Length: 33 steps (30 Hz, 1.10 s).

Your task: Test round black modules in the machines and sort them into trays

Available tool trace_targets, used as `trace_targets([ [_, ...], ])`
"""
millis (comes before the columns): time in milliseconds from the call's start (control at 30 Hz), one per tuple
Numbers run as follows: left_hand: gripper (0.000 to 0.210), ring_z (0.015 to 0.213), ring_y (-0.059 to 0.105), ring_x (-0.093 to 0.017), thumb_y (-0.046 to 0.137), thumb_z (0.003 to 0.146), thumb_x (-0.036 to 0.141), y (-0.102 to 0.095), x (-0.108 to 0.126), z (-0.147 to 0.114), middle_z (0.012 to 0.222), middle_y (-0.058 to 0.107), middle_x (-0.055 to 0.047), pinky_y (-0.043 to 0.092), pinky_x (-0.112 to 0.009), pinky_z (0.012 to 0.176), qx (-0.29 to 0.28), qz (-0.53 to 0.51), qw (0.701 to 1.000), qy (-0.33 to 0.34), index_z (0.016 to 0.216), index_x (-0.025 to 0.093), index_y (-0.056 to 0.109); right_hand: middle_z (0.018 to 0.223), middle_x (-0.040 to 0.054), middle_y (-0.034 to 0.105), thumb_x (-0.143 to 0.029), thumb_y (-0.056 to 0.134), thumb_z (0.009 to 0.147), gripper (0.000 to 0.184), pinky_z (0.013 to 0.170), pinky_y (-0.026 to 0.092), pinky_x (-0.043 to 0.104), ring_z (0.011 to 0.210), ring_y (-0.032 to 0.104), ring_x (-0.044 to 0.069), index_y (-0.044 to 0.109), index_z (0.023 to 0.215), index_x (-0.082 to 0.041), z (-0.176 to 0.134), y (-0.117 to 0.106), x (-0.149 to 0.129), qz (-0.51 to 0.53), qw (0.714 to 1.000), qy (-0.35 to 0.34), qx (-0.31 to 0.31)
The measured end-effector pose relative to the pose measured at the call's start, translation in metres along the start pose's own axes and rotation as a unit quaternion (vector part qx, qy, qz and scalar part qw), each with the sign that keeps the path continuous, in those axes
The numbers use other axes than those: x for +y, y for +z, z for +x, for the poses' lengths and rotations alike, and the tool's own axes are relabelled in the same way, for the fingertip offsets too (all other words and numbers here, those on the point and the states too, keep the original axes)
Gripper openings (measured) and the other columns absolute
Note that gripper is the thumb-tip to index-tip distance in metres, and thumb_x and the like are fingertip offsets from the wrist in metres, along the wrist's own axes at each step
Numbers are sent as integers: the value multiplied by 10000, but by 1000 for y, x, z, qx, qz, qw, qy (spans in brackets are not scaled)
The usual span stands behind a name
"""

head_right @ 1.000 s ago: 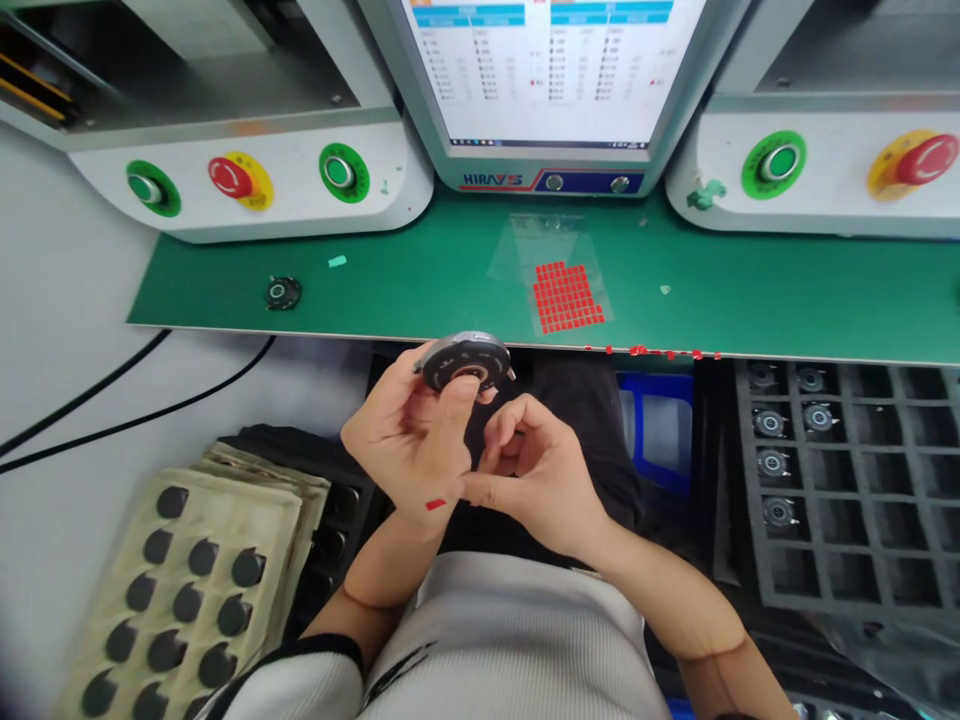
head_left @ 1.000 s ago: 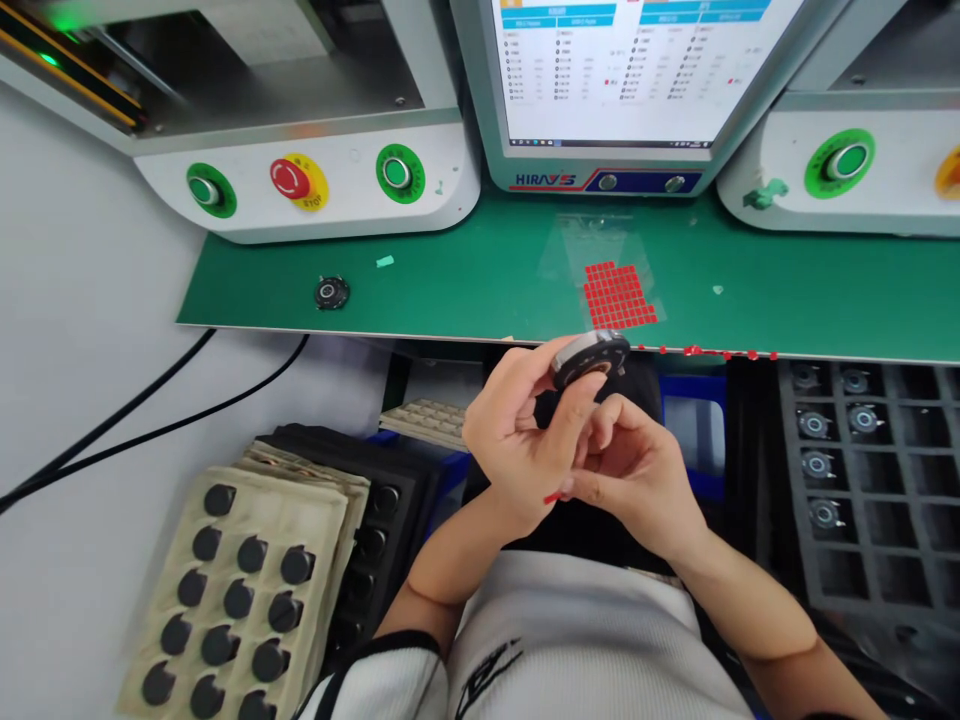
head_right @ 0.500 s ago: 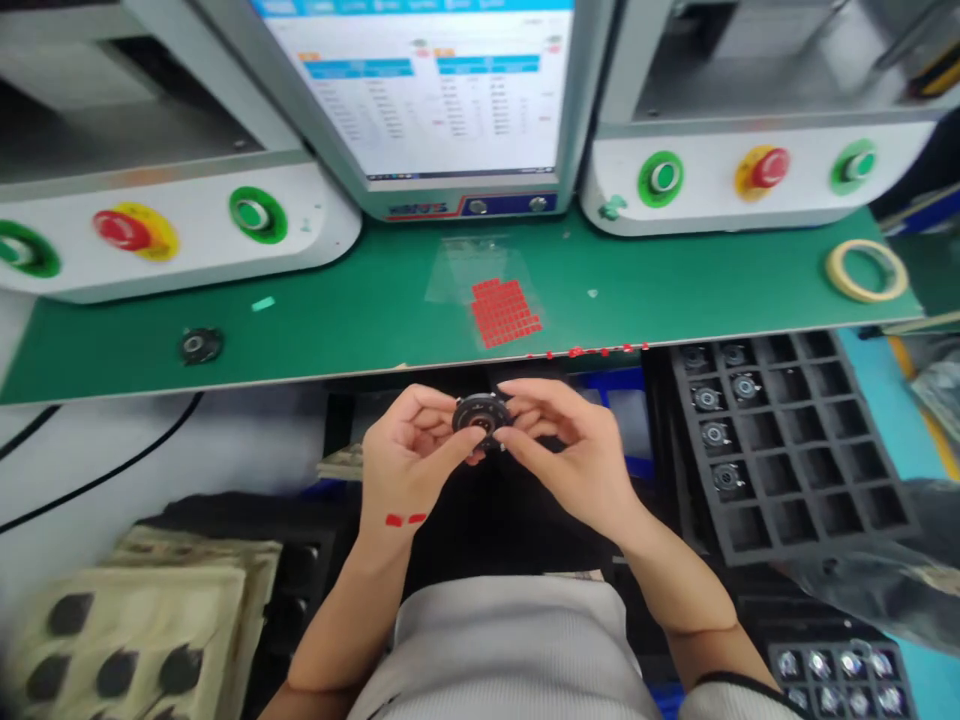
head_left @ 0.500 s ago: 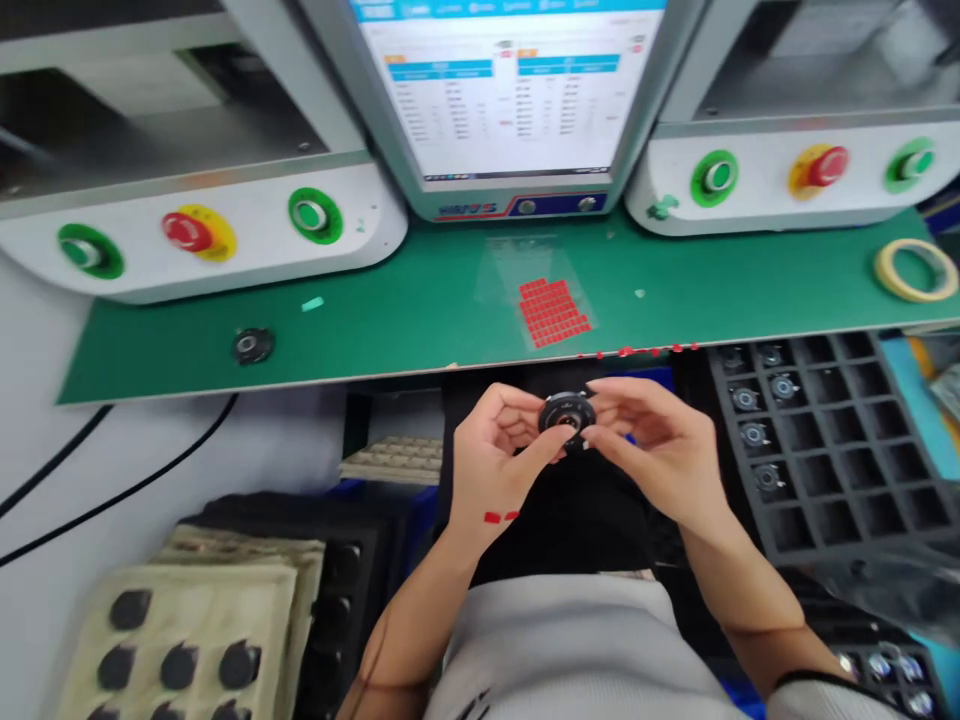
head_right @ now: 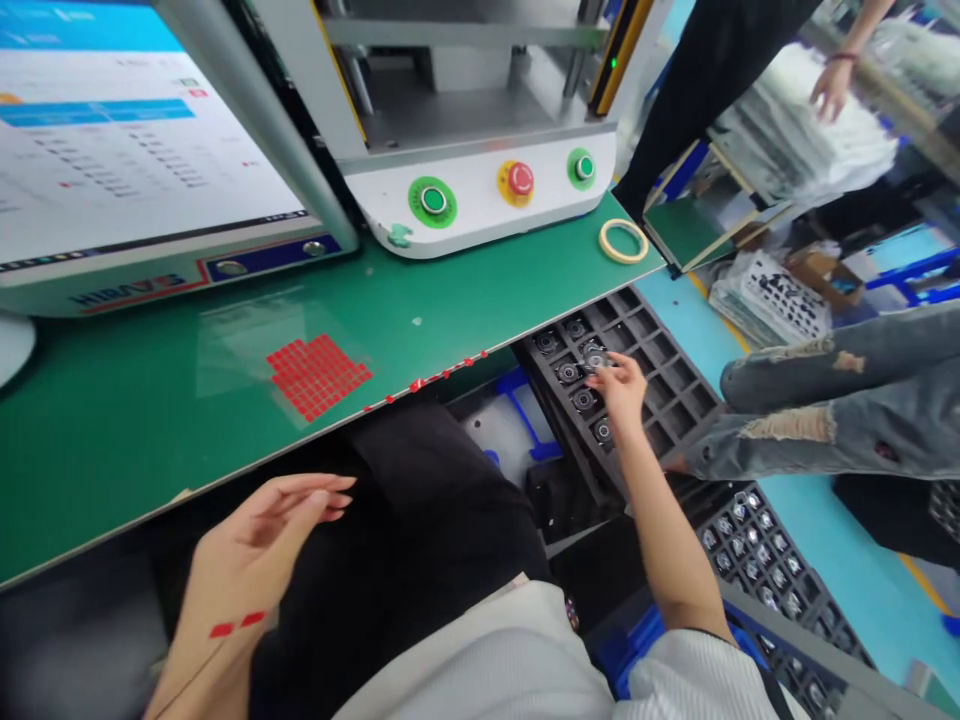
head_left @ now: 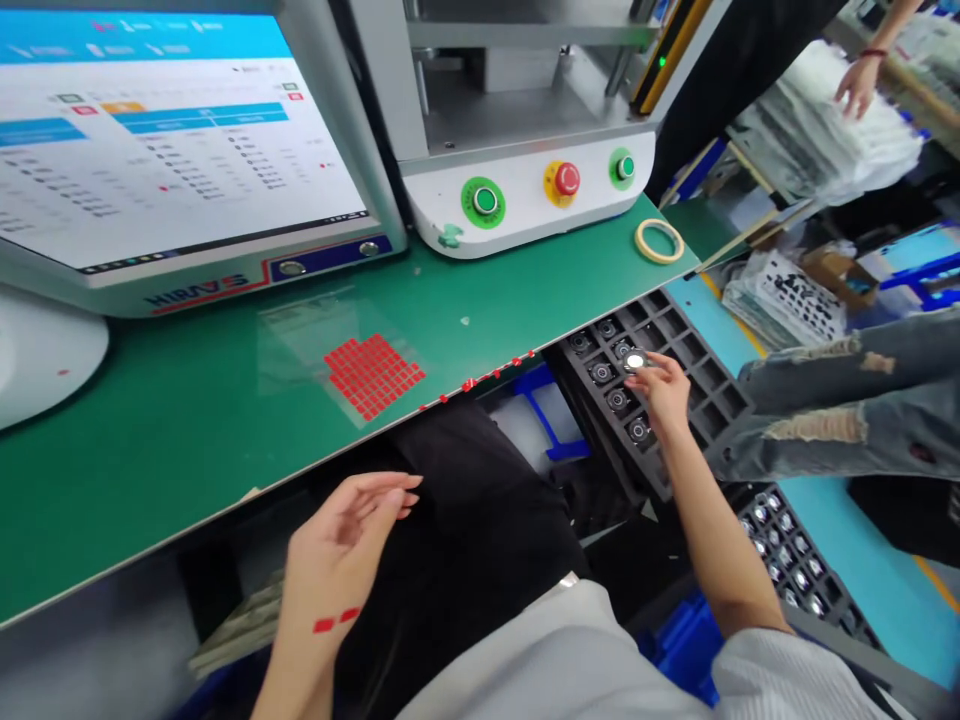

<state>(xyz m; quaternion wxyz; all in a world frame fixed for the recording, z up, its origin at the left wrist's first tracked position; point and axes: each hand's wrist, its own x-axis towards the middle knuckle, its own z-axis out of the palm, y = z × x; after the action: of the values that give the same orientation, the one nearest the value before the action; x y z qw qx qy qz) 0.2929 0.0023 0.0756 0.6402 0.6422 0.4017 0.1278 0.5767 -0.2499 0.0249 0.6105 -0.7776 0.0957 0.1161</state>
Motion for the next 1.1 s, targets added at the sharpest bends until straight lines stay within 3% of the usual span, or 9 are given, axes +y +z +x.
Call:
trace_targets([
  [100,220,775,688,-135,750,769,414,-22,-7,1,901,742,-21,584,-209,754,51,26,998,-2,882,226,727,917,17,643,-282,615,943,246,662,568,265,724,634,110,593,1145,-144,43,-30,21,-72,993,46,85],
  [233,231,765,689,-154,756,768,418,-37,-15,2,895,746,-35,590,-240,733,68,32,997,5,872,214,728,1124,75,644,-342,602,958,307,779,586,353,921,658,173,595,1194,-145,57,-48,39,-166,977,102,90],
  [433,225,758,703,-155,742,783,383,-33,-10,-2,850,757,-49,581,-256,743,109,-22,994,17,861,177,700,762,19,625,-188,668,863,61,650,535,318,674,624,155,654,898,-140,42,-50,20,-329,939,78,59],
  [533,272,741,713,-163,734,790,412,-34,-4,-4,848,764,-72,581,-266,715,111,-52,992,29,872,157,682,874,134,639,-91,696,706,124,705,507,447,827,654,295,609,666,-170,23,-26,5,-400,915,-8,51],
  [633,340,698,710,-153,639,868,489,-38,-1,-2,825,762,-84,570,-250,660,138,-61,986,71,870,151,672,1068,168,659,-182,597,791,92,799,502,492,976,650,323,672,843,-197,-24,25,-8,-408,898,-168,15],
  [700,409,682,705,-140,507,945,527,-38,2,-2,813,759,-82,558,-237,638,177,-66,975,117,866,157,662,907,114,714,-268,623,799,118,805,522,479,854,677,296,705,850,-201,-75,66,-16,-340,850,-395,-72],
  [767,444,684,702,-131,413,990,523,-34,6,-4,799,753,-73,552,-233,640,225,-74,958,164,875,164,646,820,53,724,-224,680,803,39,768,554,394,757,685,221,704,834,-218,-132,104,-25,-185,834,-479,-202],
  [933,410,648,694,-120,341,1027,474,-28,18,-14,717,723,-27,549,-234,641,340,-72,908,234,904,179,599,862,16,717,-102,700,820,163,704,607,281,793,701,152,668,903,-239,-227,163,-45,52,834,-279,-474],
  [1100,397,301,445,-61,314,1031,480,-30,22,-23,400,495,94,370,-186,392,421,-70,869,251,874,209,558,886,2,742,-91,753,785,221,727,649,258,819,735,142,674,928,-239,-257,167,-53,118,822,-158,-534],
])
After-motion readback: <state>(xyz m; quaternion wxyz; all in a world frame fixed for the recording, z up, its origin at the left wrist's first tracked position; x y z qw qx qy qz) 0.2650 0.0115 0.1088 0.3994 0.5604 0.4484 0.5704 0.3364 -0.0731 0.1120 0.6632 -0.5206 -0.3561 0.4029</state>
